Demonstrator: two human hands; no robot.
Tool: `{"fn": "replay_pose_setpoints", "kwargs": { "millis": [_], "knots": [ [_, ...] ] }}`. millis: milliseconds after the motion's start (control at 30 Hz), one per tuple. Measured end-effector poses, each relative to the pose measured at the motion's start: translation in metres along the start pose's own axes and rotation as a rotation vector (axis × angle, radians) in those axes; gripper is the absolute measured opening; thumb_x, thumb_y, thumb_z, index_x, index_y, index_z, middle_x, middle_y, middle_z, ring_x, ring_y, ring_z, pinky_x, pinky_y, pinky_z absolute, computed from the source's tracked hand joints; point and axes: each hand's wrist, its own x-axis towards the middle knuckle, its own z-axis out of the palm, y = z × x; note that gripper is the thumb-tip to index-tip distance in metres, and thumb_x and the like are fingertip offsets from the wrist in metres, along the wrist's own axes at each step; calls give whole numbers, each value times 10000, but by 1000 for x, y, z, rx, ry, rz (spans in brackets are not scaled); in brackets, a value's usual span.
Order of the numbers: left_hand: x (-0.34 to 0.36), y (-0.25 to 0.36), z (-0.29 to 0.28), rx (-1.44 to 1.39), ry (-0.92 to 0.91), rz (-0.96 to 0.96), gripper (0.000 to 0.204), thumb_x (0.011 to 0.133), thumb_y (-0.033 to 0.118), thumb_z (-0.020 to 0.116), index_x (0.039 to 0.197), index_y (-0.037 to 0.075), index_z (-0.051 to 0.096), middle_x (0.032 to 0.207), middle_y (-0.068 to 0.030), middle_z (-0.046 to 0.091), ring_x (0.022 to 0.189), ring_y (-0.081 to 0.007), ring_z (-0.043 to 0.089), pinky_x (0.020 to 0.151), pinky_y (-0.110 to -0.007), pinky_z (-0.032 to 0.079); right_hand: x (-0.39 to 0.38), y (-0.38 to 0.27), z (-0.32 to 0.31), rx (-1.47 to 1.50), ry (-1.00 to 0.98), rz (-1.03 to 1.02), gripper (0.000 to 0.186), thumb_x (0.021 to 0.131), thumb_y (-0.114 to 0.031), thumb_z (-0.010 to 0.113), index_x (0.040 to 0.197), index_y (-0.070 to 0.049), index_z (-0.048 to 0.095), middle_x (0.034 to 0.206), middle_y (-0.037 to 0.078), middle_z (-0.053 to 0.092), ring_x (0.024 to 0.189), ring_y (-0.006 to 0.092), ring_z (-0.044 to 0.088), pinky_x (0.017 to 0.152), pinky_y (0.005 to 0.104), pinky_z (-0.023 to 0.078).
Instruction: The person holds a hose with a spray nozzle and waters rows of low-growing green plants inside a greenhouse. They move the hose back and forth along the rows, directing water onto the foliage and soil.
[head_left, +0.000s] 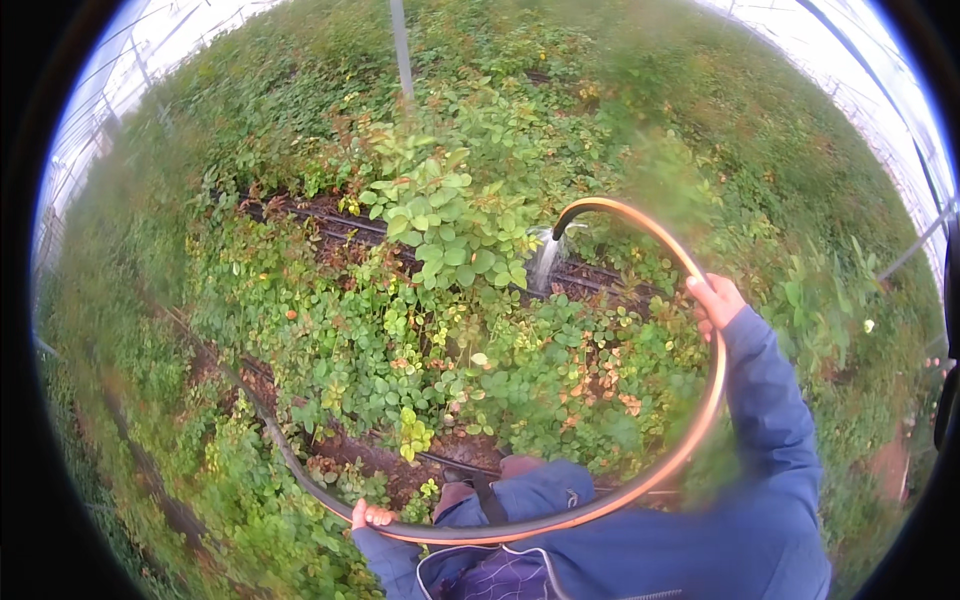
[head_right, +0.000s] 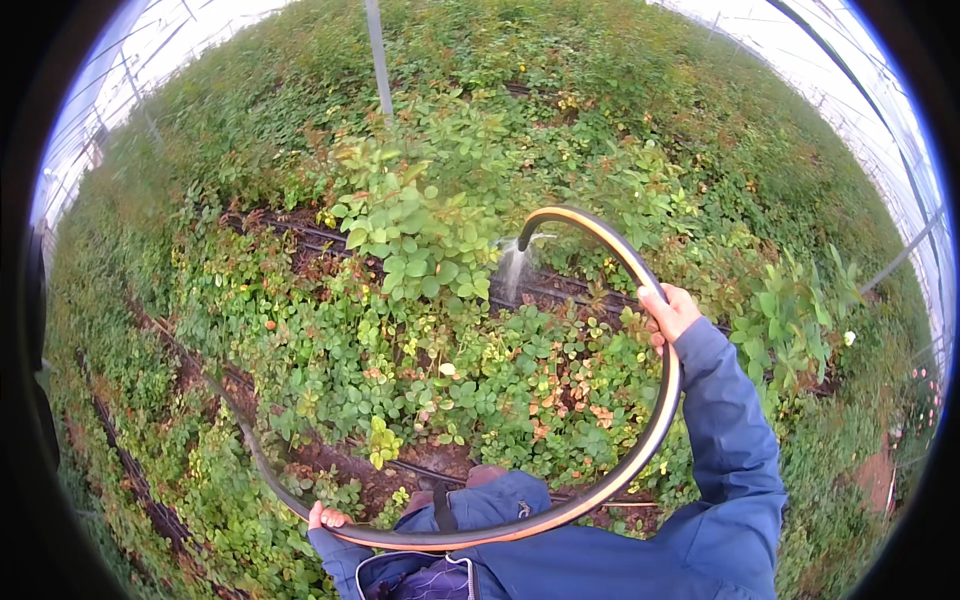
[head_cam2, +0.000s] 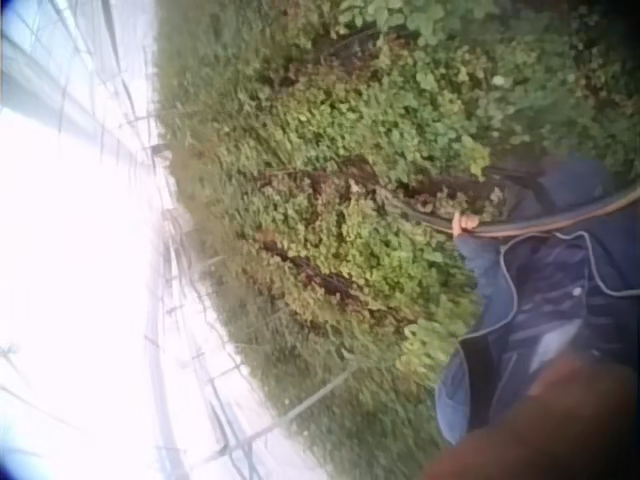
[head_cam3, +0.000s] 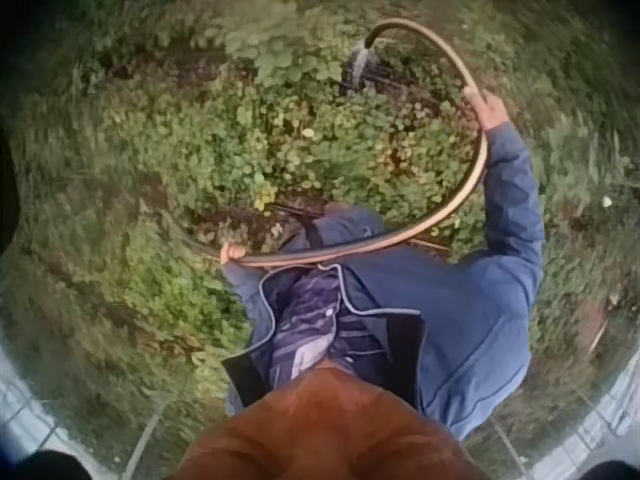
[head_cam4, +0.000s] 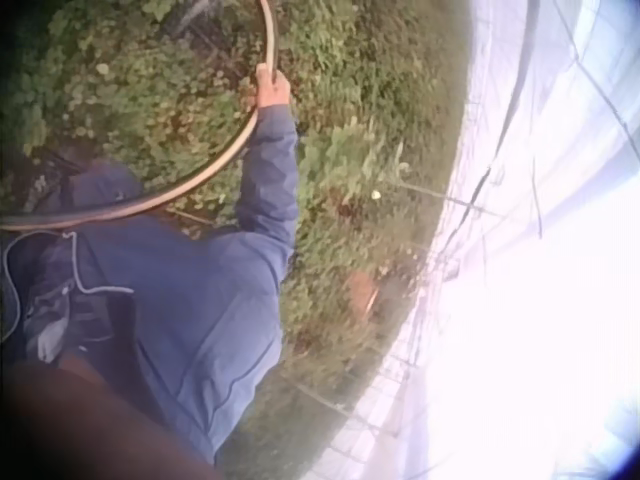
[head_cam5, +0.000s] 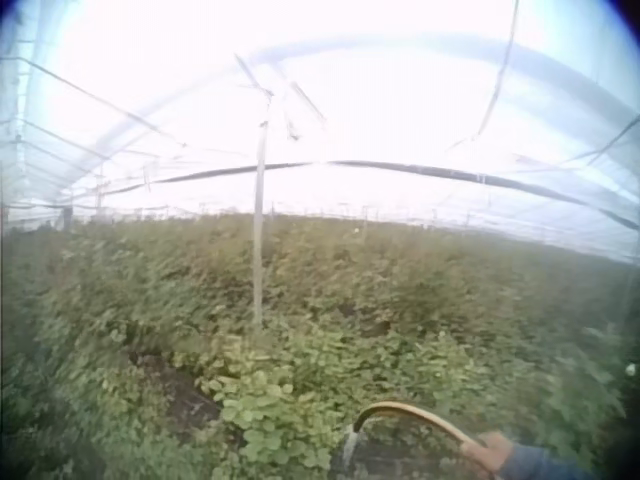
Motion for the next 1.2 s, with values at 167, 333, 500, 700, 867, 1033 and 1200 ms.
{"fn": "replay_pose_setpoints", "kwargs": {
  "millis": [167, 333, 500, 700, 867, 1033, 1200],
  "knots": [
    [-16, -22, -1, -59, 7, 79, 367, 911, 222, 520, 591, 150, 358, 511, 48, 344, 424, -85, 329, 423, -250, 362, 70, 10, 9, 121, -156, -25, 324, 893, -388, 541, 900, -73, 465, 533, -13, 403, 355, 75, 387, 316, 243, 346],
    [-38, -56, -1, -96, 31, 243, 339, 909, 183, 525, 604, 142, 381, 505, 57, 352, 420, -81, 337, 422, -251, 351, 152, 16, 38, 208, -290, -23, 334, 892, -413, 541, 917, -87, 471, 529, -16, 395, 359, 73, 370, 327, 252, 342],
    [-46, -89, -18, -125, -23, 285, 333, 908, 192, 524, 614, 139, 378, 533, 47, 363, 450, -87, 348, 447, -256, 370, 211, 8, 66, 254, -398, 3, 344, 888, -429, 545, 921, -94, 471, 531, -10, 384, 358, 76, 351, 332, 252, 335],
    [-55, -130, -28, -203, 49, 317, 293, 905, 182, 523, 640, 132, 408, 549, 39, 399, 451, -100, 362, 455, -264, 378, 243, -4, 82, 171, -458, 0, 333, 895, -415, 534, 934, -91, 467, 531, -8, 383, 359, 81, 352, 333, 259, 335],
    [-59, -150, -29, -236, 89, 272, 292, 898, 170, 531, 637, 138, 406, 542, 42, 393, 446, -103, 359, 464, -267, 380, 240, -17, 71, 71, -467, -26, 335, 897, -411, 527, 941, -84, 469, 530, -9, 386, 360, 85, 354, 335, 262, 339],
    [-60, -151, -26, -268, 100, 285, 309, 900, 163, 534, 637, 141, 373, 534, 48, 363, 444, -87, 346, 435, -249, 370, 241, -15, 72, 132, -455, -62, 350, 884, -418, 548, 945, -82, 470, 541, -2, 394, 366, 83, 358, 337, 257, 332],
    [-63, -150, -36, -226, 56, 285, 311, 896, 163, 537, 637, 144, 368, 535, 51, 355, 450, -84, 340, 433, -248, 371, 223, -17, 61, 54, -452, -88, 371, 874, -450, 537, 931, -88, 476, 537, -13, 366, 364, 86, 343, 329, 255, 320]
  ]
}}
